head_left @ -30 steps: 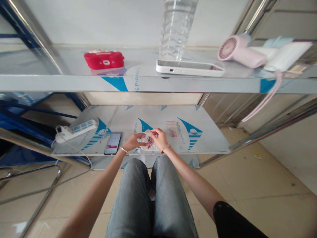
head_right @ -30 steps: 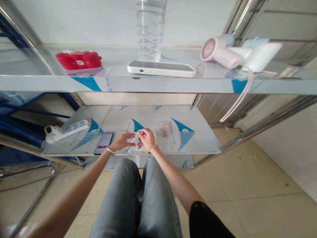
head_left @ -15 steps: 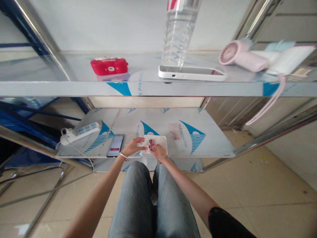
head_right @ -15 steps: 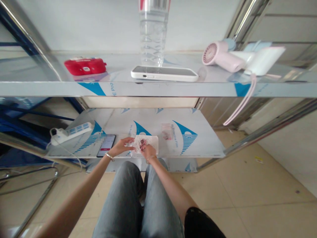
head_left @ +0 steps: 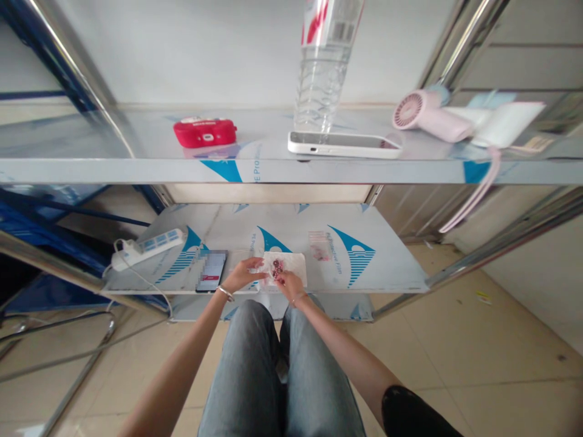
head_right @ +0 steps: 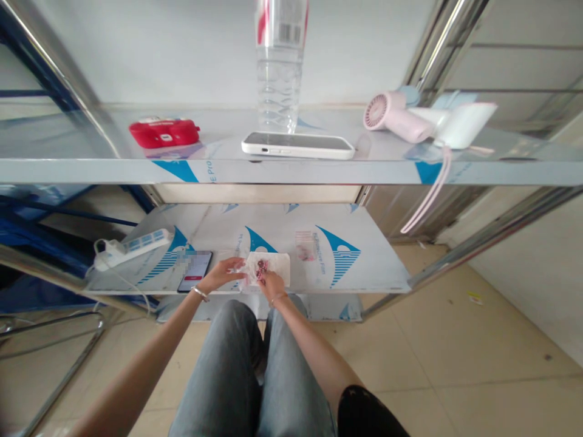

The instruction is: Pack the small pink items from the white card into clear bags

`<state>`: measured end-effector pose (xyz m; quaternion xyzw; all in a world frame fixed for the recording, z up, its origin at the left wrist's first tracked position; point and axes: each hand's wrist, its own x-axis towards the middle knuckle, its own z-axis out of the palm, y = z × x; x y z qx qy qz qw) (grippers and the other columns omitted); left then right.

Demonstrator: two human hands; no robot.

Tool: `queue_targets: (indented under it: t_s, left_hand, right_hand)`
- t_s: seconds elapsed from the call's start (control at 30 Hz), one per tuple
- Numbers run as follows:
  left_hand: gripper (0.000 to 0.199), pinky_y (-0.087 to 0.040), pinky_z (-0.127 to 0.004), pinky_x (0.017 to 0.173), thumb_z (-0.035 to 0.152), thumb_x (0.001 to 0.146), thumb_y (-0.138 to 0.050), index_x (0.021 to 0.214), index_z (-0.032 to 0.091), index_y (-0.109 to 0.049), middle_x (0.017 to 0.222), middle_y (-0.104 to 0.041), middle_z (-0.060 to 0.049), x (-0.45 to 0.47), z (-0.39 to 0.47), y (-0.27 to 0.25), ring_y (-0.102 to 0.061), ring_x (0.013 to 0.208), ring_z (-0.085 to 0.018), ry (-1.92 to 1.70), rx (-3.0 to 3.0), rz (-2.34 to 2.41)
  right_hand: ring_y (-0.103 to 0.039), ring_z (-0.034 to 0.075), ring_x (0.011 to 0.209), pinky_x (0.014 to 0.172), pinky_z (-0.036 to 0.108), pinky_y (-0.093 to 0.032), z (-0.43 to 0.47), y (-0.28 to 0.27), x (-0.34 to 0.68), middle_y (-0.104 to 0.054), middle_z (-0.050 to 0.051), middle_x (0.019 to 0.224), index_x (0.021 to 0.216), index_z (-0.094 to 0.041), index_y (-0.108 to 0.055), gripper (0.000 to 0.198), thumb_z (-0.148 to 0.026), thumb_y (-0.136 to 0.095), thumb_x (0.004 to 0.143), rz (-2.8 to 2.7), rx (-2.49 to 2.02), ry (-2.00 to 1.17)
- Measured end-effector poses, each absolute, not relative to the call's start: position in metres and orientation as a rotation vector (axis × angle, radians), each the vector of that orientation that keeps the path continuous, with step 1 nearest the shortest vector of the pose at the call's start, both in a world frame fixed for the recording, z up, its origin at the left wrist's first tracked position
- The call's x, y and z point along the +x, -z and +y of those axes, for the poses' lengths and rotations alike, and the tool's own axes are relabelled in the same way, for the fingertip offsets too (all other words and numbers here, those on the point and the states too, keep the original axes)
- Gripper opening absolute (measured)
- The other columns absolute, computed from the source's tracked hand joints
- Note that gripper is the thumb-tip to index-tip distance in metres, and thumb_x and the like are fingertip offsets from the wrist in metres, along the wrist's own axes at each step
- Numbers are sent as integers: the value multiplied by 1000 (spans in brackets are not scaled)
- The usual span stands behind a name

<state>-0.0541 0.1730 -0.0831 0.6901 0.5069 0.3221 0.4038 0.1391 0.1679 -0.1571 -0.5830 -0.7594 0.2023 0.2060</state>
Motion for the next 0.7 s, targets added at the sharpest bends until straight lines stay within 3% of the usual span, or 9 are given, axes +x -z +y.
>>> queue_targets:
  t_s: [0.2,0.33,0.5,0.7]
  left_hand:
    - [56,-48,-32,82,45,60,-75,106,15,-64,99,-68,-9,-47,173,85,-61,92,-21,-790,1736,1242]
    - [50,-48,-30,79,45,65,-73,106,17,-65,99,-68,-7,-39,167,76,-60,89,-19,-766,1795,1183]
    - [51,-49,-30,78,44,65,-74,107,18,-65,99,-69,-7,-38,159,69,-61,90,-19,-749,1787,1118]
    - [59,-47,-37,89,46,60,-77,107,14,-65,111,-67,-13,-45,152,67,-61,102,-25,-837,1569,1117]
  right_hand:
    - [-60,16,73,70,25,-45,168,124,148,-67,5,78,82,-17,-71,13,-26,-61,82,-1697,-1362,-535]
    - [-59,16,74,74,26,-45,163,79,148,-66,4,78,84,-20,-71,16,-33,-62,84,-1665,-1221,-526]
    - [-59,18,87,84,29,-44,148,54,146,-67,5,85,88,-22,-73,16,-33,-61,85,-1872,-1196,-570]
    - [-58,19,99,92,33,-44,133,64,143,-63,9,109,114,-21,-63,30,-32,-49,91,-1664,-1225,-669]
